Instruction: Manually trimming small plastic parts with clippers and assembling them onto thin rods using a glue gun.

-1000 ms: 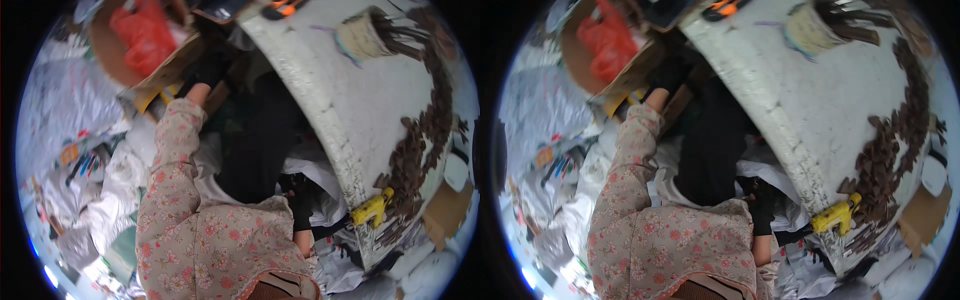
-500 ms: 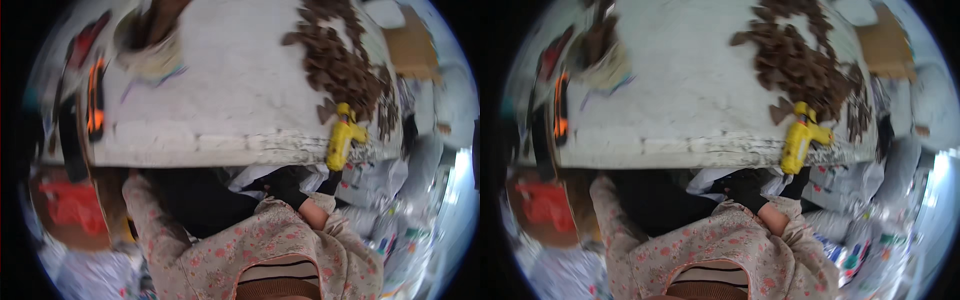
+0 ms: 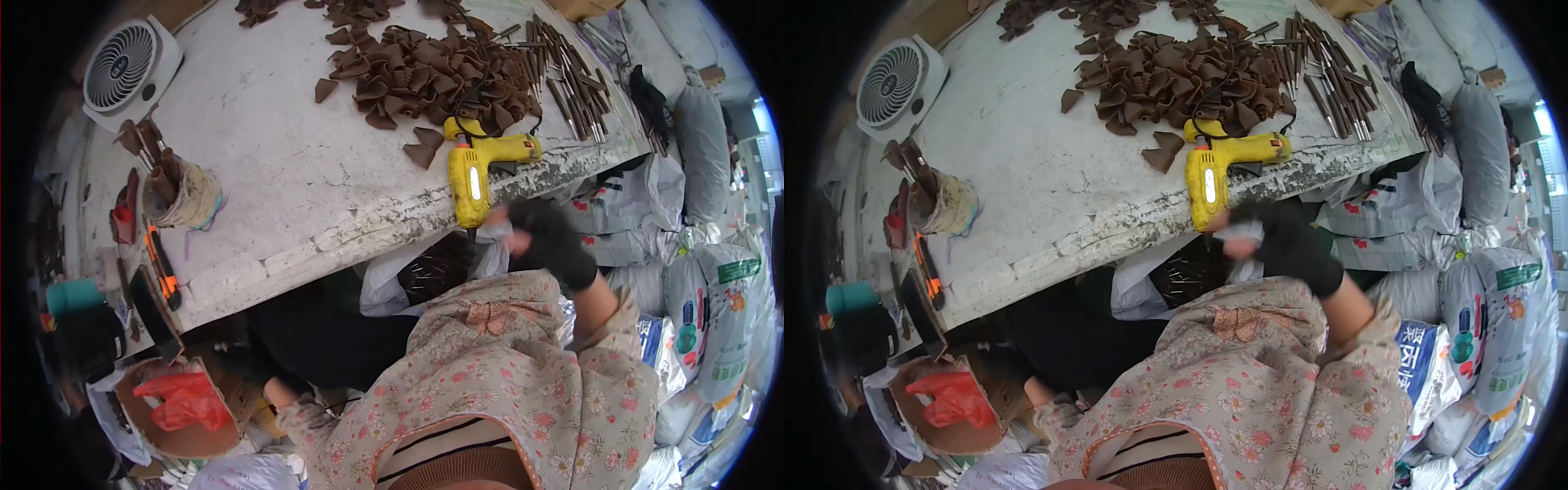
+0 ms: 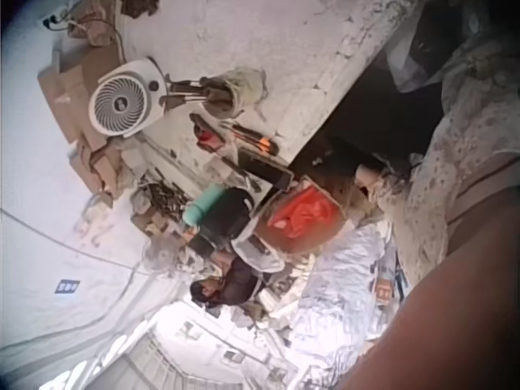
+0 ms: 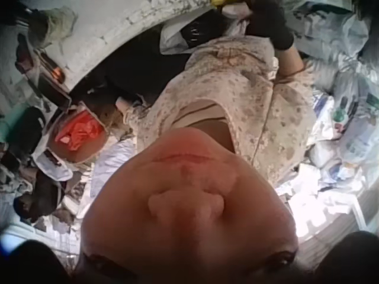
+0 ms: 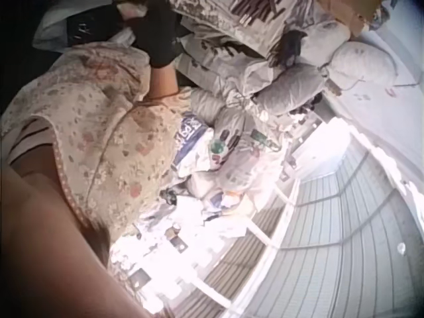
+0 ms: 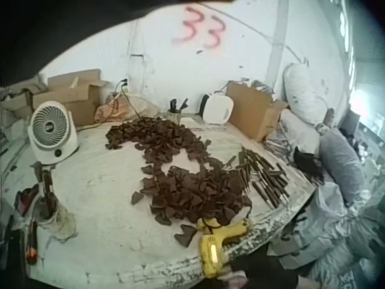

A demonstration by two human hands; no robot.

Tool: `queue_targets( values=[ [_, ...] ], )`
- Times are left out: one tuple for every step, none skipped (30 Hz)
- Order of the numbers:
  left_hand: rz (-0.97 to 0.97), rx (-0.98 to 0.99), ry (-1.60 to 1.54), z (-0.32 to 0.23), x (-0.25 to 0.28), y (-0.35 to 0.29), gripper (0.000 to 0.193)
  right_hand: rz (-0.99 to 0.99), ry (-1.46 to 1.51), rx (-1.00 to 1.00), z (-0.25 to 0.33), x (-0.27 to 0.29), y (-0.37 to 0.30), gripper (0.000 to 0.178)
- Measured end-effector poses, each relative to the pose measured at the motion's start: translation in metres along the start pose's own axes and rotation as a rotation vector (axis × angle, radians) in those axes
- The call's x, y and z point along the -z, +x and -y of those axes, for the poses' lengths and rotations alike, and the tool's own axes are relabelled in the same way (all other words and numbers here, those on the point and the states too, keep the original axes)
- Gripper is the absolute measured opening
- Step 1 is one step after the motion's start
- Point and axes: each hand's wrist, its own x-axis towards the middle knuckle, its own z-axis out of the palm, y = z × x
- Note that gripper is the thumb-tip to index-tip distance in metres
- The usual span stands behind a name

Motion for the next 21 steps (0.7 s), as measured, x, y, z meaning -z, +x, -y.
queue_targets(
  values=[
    [-0.178, -0.204, 0.148, -0.058, 0.037, 0.026, 0.032, -0.283, -0.068, 0.041, -0.006, 0.013, 0.013, 0.035],
    [-0.357, -0.408, 0.265, -0.105, 0.057, 0.052, 0.032, -0.405, -0.222, 0.185, -0.005, 0.038, 0.023, 0.037],
    [-0.482, -0.410, 0.296, -0.121, 0.089, 0.060, 0.032, -0.495, -0.318, 0.189, -0.022, 0.056, 0.044, 0.039],
    [-0.582, -0.361, 0.239, -0.138, 0.118, 0.063, 0.032, -0.600, -0.411, 0.207, -0.045, 0.076, 0.068, 0.041],
    [-0.682, -0.325, 0.167, -0.151, 0.144, 0.071, 0.032, -0.674, -0.375, 0.243, -0.069, 0.092, 0.090, 0.043],
    [-0.659, -0.293, 0.177, -0.148, 0.152, 0.069, 0.032, -0.664, -0.519, 0.184, -0.095, 0.095, 0.123, 0.046],
    [-0.833, -0.304, -0.044, -0.182, 0.185, 0.094, 0.032, -0.735, -0.586, 0.108, -0.119, 0.120, 0.119, 0.050],
    [-0.905, -0.283, -0.132, -0.191, 0.208, 0.100, 0.033, -0.719, -0.568, 0.131, -0.116, 0.117, 0.134, 0.050],
    [-0.961, -0.270, -0.231, -0.200, 0.227, 0.104, 0.033, -0.629, -0.588, -0.033, -0.111, 0.110, 0.148, 0.053],
    [-1.008, -0.271, -0.342, -0.211, 0.239, 0.110, 0.033, -0.544, -0.612, -0.205, -0.107, 0.106, 0.157, 0.058],
    [-1.045, -0.264, -0.473, -0.225, 0.242, 0.116, 0.033, -0.540, -0.609, -0.197, -0.108, 0.103, 0.162, 0.058],
    [-1.072, -0.250, -0.575, -0.241, 0.241, 0.119, 0.034, -0.553, -0.568, -0.192, -0.114, 0.112, 0.167, 0.059],
    [-1.086, -0.258, -0.639, -0.256, 0.246, 0.126, 0.034, -0.558, -0.503, -0.189, -0.114, 0.106, 0.173, 0.061],
    [-1.079, -0.250, -0.652, -0.272, 0.242, 0.133, 0.035, -0.546, -0.493, -0.179, -0.115, 0.100, 0.179, 0.061],
    [-1.052, -0.244, -0.645, -0.289, 0.229, 0.138, 0.035, -0.582, -0.428, -0.181, -0.117, 0.095, 0.181, 0.062],
    [-1.029, -0.306, 0.226, -0.329, 0.211, 0.154, 0.030, -0.622, -0.363, -0.186, -0.116, 0.089, 0.183, 0.063],
    [-1.073, -0.306, -0.626, -0.350, 0.188, 0.168, 0.030, -0.624, -0.405, -0.180, -0.095, 0.075, 0.187, 0.064],
    [-0.848, -0.157, -1.127, -0.378, 0.176, 0.169, 0.024, -0.627, -0.399, -0.184, -0.093, 0.064, 0.194, 0.064],
    [-0.559, 0.021, -1.623, -0.414, 0.155, 0.166, 0.017, -0.719, -0.471, -0.090, -0.102, 0.070, 0.197, 0.062],
    [-0.462, -0.057, -1.611, -0.422, 0.143, 0.173, 0.034, -0.789, -0.525, 0.017, -0.099, 0.062, 0.205, 0.060],
    [-0.431, -0.145, -1.379, -0.443, 0.141, 0.171, 0.037, -0.689, -0.428, 0.011, -0.093, 0.058, 0.213, 0.059]
  ],
)
